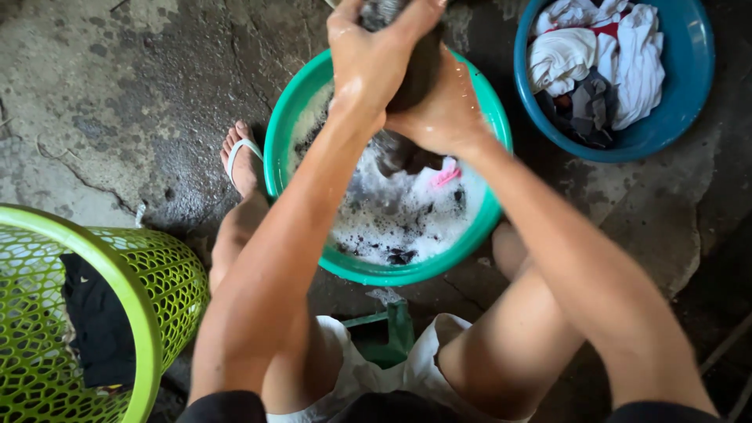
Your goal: Hand washing clothes in a basin with soapy water using a scrub brush.
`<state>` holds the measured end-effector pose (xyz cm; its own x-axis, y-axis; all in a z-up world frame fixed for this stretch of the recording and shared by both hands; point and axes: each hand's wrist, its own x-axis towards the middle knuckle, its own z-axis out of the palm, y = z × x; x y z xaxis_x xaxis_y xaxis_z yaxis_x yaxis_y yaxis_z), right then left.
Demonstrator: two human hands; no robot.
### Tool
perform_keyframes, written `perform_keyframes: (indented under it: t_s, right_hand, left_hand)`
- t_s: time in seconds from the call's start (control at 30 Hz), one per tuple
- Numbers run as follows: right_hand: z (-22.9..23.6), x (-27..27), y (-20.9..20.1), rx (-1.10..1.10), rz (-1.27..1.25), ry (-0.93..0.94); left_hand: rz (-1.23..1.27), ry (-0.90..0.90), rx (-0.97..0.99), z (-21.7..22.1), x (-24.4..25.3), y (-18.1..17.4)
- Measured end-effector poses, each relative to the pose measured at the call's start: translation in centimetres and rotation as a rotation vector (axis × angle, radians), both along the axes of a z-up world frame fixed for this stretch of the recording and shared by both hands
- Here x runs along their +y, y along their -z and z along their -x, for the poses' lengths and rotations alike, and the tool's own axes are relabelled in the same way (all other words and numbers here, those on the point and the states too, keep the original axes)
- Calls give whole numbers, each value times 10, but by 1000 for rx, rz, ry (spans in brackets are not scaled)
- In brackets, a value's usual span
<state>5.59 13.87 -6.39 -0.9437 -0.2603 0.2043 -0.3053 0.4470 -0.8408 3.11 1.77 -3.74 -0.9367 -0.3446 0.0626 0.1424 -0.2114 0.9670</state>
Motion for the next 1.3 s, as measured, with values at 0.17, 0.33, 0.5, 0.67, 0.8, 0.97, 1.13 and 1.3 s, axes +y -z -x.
perform_keyframes:
  t_s: [0.17,0.33,0.5,0.67,0.8,0.97,1.13,1.3]
  right_hand:
    - [5,44,6,-227,165,-311]
    - [-2,50,-1,-480,365,-586]
    - [-1,41,-20,-730,446,-570]
    - [1,10,-41,-653,418,-470]
    - [1,-6,-39,-277,265,-319]
    - [12,-18,-9,-95,105,-90]
    - [25,-25,23,155,159,-18]
    - [13,-36,-5,99,128,98]
  left_hand:
    - [57,574,-9,-12,-50,-17]
    - [344,886,281,-7,-69,4]
    - [-35,828,104,-15,-48,-18]
    - [36,775,82,-11,-44,-20]
    - [117,740,52,-10,-48,-18]
    - [205,699,24,-8,-49,-15]
    - [291,661,-8,-6,-48,-7]
    - [381,629,-49,-5,-43,-10]
